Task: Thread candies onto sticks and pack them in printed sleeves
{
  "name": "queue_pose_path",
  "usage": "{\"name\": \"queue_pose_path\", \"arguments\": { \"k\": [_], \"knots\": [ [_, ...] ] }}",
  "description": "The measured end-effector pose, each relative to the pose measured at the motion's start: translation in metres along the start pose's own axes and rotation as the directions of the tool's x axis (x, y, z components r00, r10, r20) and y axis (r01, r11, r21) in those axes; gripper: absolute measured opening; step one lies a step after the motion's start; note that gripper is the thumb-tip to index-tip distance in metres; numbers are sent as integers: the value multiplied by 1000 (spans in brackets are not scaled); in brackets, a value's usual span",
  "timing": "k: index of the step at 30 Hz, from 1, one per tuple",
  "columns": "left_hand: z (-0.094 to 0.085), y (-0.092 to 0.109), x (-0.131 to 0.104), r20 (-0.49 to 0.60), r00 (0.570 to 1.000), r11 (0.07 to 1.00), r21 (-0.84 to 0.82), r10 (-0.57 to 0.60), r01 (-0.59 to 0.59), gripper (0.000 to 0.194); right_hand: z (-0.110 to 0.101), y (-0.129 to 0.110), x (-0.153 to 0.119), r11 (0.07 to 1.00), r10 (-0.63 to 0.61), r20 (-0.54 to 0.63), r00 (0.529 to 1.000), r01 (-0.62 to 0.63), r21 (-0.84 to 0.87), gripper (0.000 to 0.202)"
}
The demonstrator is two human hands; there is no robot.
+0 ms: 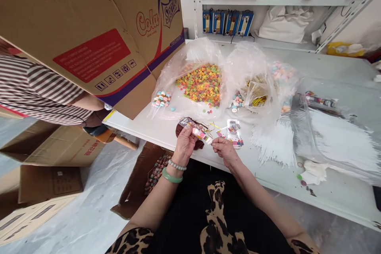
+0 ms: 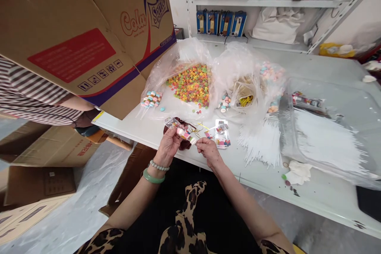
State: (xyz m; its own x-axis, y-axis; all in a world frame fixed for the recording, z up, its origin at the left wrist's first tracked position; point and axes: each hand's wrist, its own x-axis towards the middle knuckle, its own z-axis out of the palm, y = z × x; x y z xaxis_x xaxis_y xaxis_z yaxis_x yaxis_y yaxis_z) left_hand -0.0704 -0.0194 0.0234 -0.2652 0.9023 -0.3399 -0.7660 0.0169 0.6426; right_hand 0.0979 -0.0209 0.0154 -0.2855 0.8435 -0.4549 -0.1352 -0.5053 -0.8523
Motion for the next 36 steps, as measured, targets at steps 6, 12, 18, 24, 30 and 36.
{"name": "queue_pose_path", "arguments": {
  "k": [6,12,18,24,30,36],
  "knots": [
    [4,-7,-6,45,999,998,69,9,-12,35,5,2,3,989,-114,-45,992,109,-100,12],
    [9,-24,-14,-7,999,998,48,-43,44,33,7,8,2,852,-364,-62,929,305,-425,11],
    [4,-26,-11,-116,985,990,35,-129,134,25,1,23,4,556,-559,72,826,437,-707,19],
    [6,-23,-17,-73,996,988,137,-58,67,32,-2,33,3,-45,-730,314,607,416,-908,28],
    [8,-28,-21,-52,997,982,174,-60,68,39,-5,36,0,-302,-777,431,459,329,-895,29],
    [10,-34,-23,-33,997,978,192,-73,78,36,2,31,4,431,-673,148,725,546,-718,22]
  ]
}}
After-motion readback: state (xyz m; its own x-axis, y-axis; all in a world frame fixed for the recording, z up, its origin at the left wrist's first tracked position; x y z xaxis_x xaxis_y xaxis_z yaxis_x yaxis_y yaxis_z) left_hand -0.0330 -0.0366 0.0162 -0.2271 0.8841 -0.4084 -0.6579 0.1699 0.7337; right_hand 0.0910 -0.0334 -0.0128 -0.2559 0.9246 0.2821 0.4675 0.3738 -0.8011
